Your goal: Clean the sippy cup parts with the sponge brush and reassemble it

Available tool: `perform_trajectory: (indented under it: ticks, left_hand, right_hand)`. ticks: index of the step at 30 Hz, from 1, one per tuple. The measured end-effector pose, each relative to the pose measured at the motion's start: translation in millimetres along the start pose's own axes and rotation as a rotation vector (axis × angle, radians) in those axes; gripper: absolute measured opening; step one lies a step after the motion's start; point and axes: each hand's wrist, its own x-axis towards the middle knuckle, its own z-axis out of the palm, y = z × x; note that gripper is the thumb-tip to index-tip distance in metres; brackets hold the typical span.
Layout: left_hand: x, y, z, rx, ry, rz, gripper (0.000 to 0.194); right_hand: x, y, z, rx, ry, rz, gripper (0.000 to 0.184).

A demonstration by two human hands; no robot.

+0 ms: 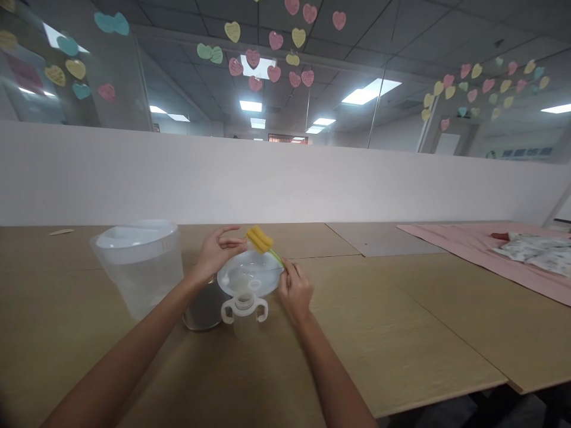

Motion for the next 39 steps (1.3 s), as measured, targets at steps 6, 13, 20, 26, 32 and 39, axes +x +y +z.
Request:
perform_trajectory:
  ticks: [6,13,20,26,32,39]
  left_hand:
    - [3,-5,-5.5,0.043,0.029,0.012,0.048]
    - [6,-14,-9.9,0.166,0.044,0.062,0.047]
    - [5,-8,-11.5,0.356,0.078,0.209,0.04]
    - [3,-3,-12.3,0.537,0.053,0.288,0.039]
    - [0,1,-9.4,0.597,0.024,0.346,0.04]
    - [-2,8,-10.5,0.648,-0.033,0.338,0.042]
  right_hand:
    - [0,0,-1,0.032,0.047,0.01,0.032]
    - [0,-2,-4,0.115,0.037,0.025,0.03]
    - [1,-2,-4,0.163,0.086,0.067,0.028]
    - [0,0,0,0.062,0.103,0.002,0.028]
    - [-3,3,4,-0.095,0.076,-0.039,0.03]
    - [-4,1,3,-0.096,0.034,-0.055,0.032]
